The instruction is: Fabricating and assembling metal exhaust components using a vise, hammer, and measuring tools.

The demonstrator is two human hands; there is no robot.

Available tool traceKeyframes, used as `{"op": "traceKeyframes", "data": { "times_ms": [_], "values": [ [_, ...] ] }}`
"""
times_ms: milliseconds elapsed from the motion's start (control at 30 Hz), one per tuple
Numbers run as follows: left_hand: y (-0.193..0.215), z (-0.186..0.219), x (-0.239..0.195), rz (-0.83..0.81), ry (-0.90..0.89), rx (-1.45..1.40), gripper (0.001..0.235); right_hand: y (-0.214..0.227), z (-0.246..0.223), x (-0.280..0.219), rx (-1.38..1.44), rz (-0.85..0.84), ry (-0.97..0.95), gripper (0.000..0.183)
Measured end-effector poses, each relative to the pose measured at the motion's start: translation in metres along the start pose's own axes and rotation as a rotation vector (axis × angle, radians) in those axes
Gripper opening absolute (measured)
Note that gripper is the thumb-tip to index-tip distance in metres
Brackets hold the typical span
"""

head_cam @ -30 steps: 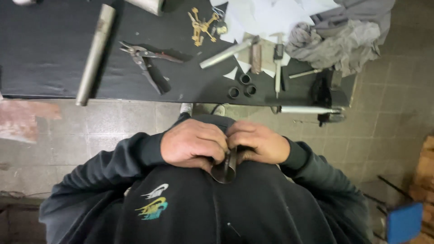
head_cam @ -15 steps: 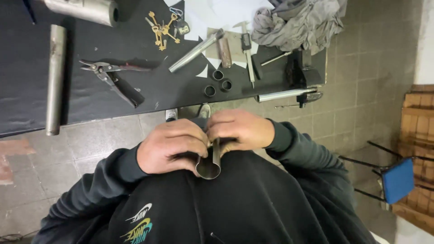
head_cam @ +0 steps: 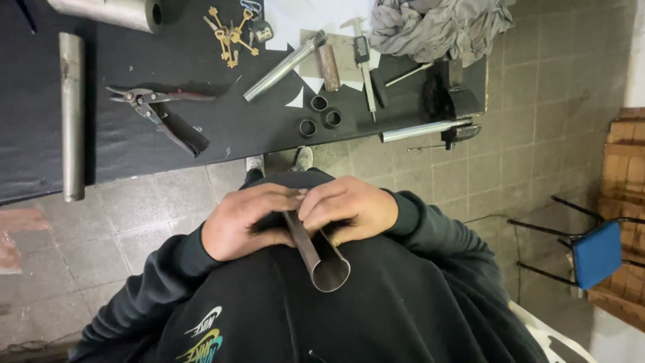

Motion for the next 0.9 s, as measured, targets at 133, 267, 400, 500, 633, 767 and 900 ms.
{"op": "traceKeyframes", "data": {
  "times_ms": [133,267,400,500,633,767,900],
  "values": [
    [-0.002,0.007,0.001,-0.019,0.015,0.035,0.054,0.001,-0.013,0.003,-0.136,-0.07,-0.004,0.032],
    [0.0,0.006,-0.001,-0.016,0.025,0.051,0.057,0.0,-0.015,0.009,-0.158,-0.129,0.006,0.034],
    [0.001,0.009,0.0,-0.044,0.004,0.004,0.059,0.0,-0.02,0.015,-0.159,-0.208,0.045,0.038],
    [0.003,0.01,0.002,-0.056,-0.002,-0.032,0.057,-0.001,-0.025,0.02,-0.195,-0.264,0.032,0.036],
    [0.008,0.007,0.0,-0.064,-0.023,-0.107,0.05,-0.002,-0.026,0.024,-0.215,-0.291,-0.005,0.035],
    [0.009,-0.001,-0.002,-0.065,-0.006,-0.11,0.047,-0.008,-0.012,0.02,-0.192,-0.287,-0.031,0.037],
    [0.008,-0.002,-0.006,-0.087,0.066,-0.078,0.046,-0.011,-0.008,0.022,-0.041,-0.253,-0.07,0.035]
  ]
}}
Point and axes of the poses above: each hand's wrist, its own x-axis towards the middle knuckle, its own y-axis out of the back of the hand, z = x × y, the point moved 3 cm from there along x, towards the middle knuckle, and after that the axes turned 2 degrees about z, right-handed, at the moved point
